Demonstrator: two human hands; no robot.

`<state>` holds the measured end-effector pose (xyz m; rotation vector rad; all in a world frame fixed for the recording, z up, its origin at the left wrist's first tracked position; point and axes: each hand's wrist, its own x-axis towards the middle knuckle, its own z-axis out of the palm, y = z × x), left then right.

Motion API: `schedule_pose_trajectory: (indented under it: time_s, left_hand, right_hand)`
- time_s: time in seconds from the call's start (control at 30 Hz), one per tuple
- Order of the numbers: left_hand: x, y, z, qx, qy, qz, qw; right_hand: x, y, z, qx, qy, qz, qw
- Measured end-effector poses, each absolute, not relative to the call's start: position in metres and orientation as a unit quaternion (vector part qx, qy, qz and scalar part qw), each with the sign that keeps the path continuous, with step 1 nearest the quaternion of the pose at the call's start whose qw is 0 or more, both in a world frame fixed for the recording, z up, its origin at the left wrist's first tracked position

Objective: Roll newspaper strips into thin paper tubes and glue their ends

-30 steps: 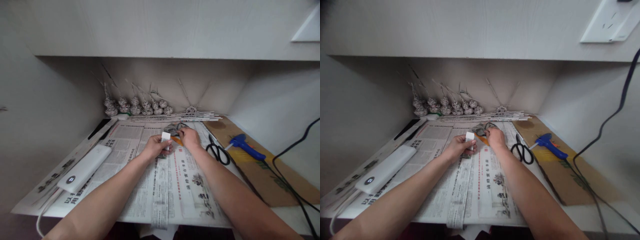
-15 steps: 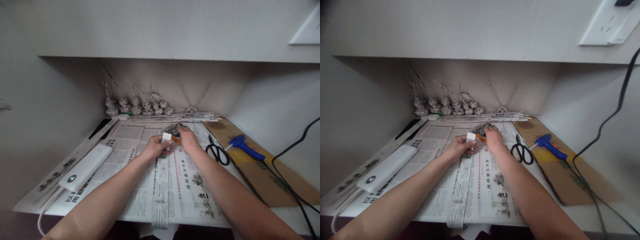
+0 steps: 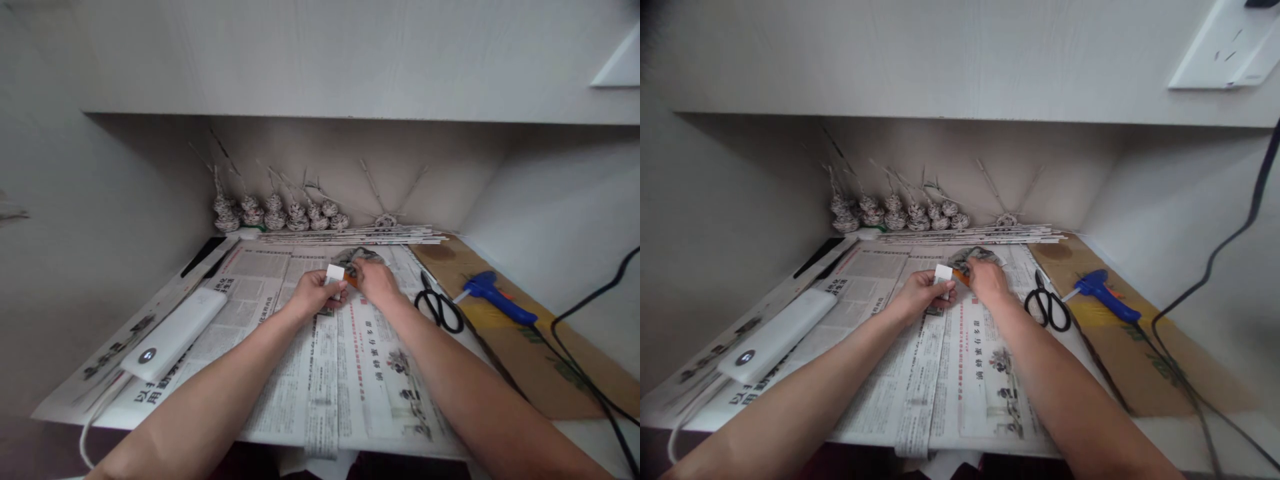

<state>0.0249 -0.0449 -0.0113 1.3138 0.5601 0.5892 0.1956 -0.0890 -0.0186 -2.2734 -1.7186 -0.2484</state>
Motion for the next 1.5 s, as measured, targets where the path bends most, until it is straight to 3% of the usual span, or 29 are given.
schedule_pose_trajectory:
  time_s: [0.23, 0.53, 0.73, 0.8, 0.93, 1.0, 1.17, 1.5]
  left_hand:
    - [0.025, -0.044, -0.012, 0.596, 0.254, 0.265, 0.714]
    - [0.025, -0.045, -0.008, 0.584, 0.258, 0.27, 0.721]
    - [0.024, -0.046, -0.004, 0.582, 0.258, 0.276, 0.72]
    - [0.024, -0.046, -0.005, 0.585, 0.252, 0.28, 0.718]
    - [0.024, -0.044, -0.008, 0.584, 0.243, 0.287, 0.719]
    - [0.024, -0.043, -0.009, 0.584, 0.241, 0.286, 0.72]
    - [0.024, -0.043, -0.011, 0.59, 0.23, 0.269, 0.725]
    - [0.025, -0.046, -0.012, 0.605, 0.239, 0.242, 0.72]
  right_hand:
    - [0.196, -0.088, -0.022, -0.838, -0.522, -0.076, 0.14]
    - [0.189, -0.092, -0.011, -0.819, -0.557, -0.048, 0.13]
    - [0.188, -0.108, 0.012, -0.79, -0.555, -0.063, 0.252]
    - [0.186, -0.109, 0.017, -0.753, -0.566, 0.025, 0.335]
    - [0.178, -0.107, 0.016, -0.623, -0.546, 0.352, 0.436]
    - [0.173, -0.105, 0.012, -0.594, -0.501, 0.417, 0.471]
    - [0.165, -0.103, 0.008, -0.606, -0.409, 0.415, 0.542]
    - [0.165, -0.1, 0.006, -0.592, -0.374, 0.443, 0.559]
